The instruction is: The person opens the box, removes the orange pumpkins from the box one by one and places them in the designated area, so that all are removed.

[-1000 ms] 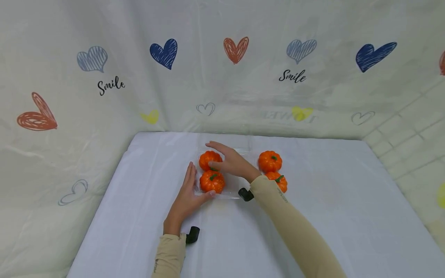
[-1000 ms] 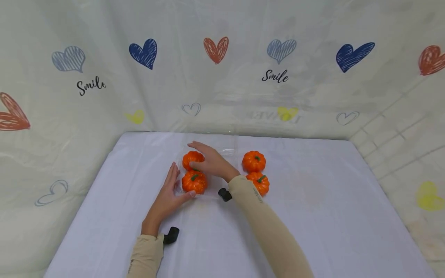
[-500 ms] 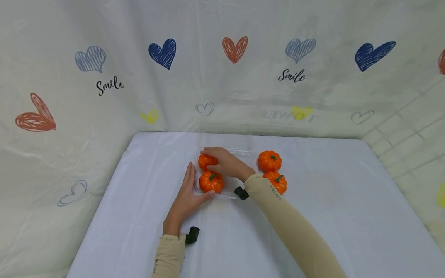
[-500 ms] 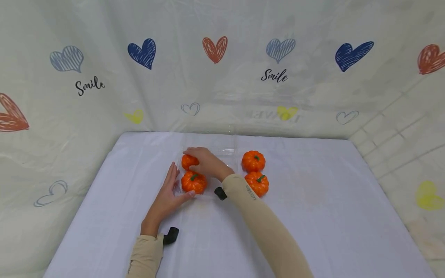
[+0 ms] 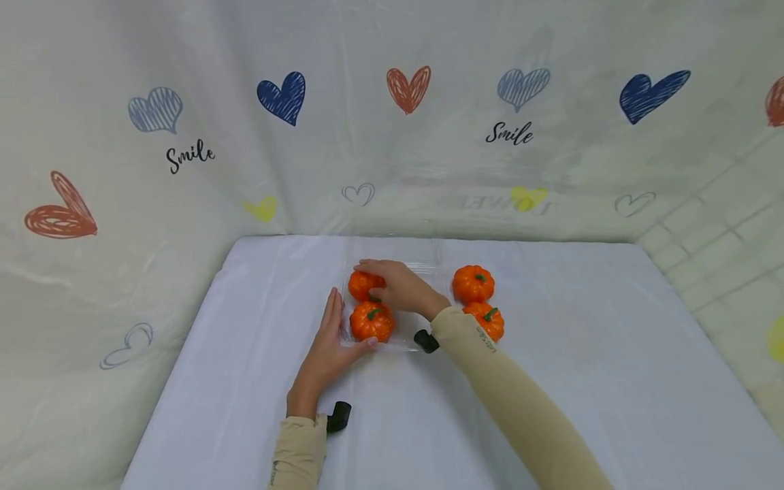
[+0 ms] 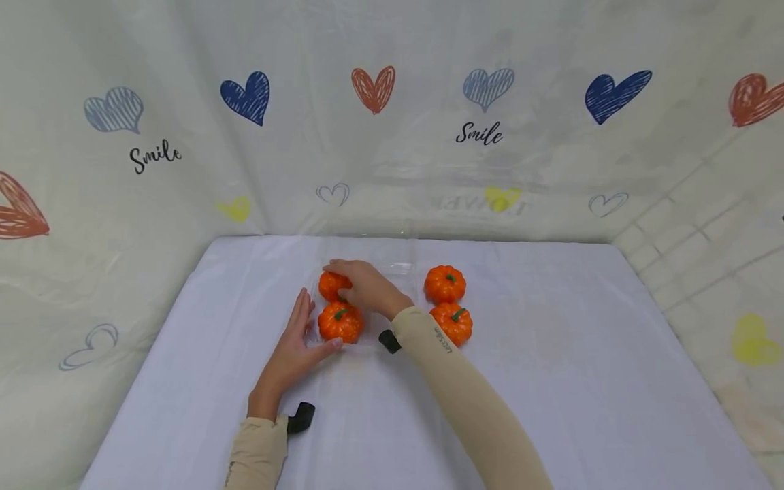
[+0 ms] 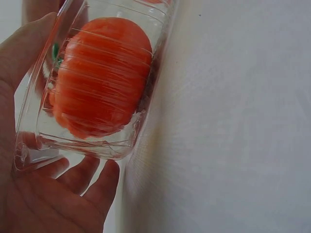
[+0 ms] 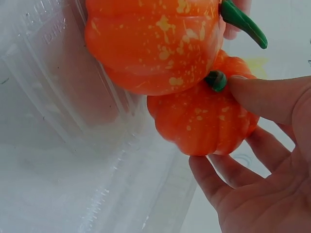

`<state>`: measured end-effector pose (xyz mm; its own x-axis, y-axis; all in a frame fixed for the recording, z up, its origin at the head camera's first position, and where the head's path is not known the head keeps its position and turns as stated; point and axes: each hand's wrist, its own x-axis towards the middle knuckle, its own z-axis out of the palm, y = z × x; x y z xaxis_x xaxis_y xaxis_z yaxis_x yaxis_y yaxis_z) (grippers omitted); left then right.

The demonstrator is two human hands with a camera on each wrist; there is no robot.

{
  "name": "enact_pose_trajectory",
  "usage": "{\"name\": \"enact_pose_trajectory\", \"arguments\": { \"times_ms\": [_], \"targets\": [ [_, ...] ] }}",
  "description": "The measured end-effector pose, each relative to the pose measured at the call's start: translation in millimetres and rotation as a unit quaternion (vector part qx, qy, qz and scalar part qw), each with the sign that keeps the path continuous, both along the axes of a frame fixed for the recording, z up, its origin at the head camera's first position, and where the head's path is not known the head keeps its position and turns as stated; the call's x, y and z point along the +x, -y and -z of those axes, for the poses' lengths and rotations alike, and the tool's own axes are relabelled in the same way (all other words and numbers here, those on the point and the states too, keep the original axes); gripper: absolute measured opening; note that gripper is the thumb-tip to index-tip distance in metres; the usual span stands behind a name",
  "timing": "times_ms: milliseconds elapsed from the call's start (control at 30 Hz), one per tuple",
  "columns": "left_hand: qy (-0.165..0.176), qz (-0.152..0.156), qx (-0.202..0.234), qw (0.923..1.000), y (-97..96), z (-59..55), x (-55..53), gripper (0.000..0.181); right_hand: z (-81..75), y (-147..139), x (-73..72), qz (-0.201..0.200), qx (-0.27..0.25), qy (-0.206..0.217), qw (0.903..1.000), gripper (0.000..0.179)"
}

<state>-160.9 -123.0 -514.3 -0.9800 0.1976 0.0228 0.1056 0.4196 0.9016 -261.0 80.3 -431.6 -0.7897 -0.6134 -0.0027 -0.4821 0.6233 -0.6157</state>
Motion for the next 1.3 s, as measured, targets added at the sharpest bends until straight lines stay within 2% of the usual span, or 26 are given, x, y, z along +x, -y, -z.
{"name": "enact_pose_trajectory", "arguments": {
  "times_ms": [400,633,1067,1300],
  "targets": [
    [-0.014,-0.006,0.005,0.9999,0.3,0.7,0.6,0.126,-4.9,-11.6,3.4,0.002,-0.081,-0.020,0.9965,0.052],
    [-0.008,-0.003,0.004,1.0000,0.6,-1.6,1.4,0.125,-3.7,-17.8,5.1,0.023,-0.113,-0.020,0.9931,0.050],
    [-0.007,-0.004,-0.014,0.9999,-1.5,-0.5,-0.4,0.123,-6.1,-32.7,7.6,0.081,-0.113,0.006,0.9903,0.049],
    [-0.013,-0.005,-0.015,0.9998,-1.8,0.1,0.7,0.123,-9.0,-45.2,8.5,0.093,-0.124,0.005,0.9879,0.048]
  ]
}}
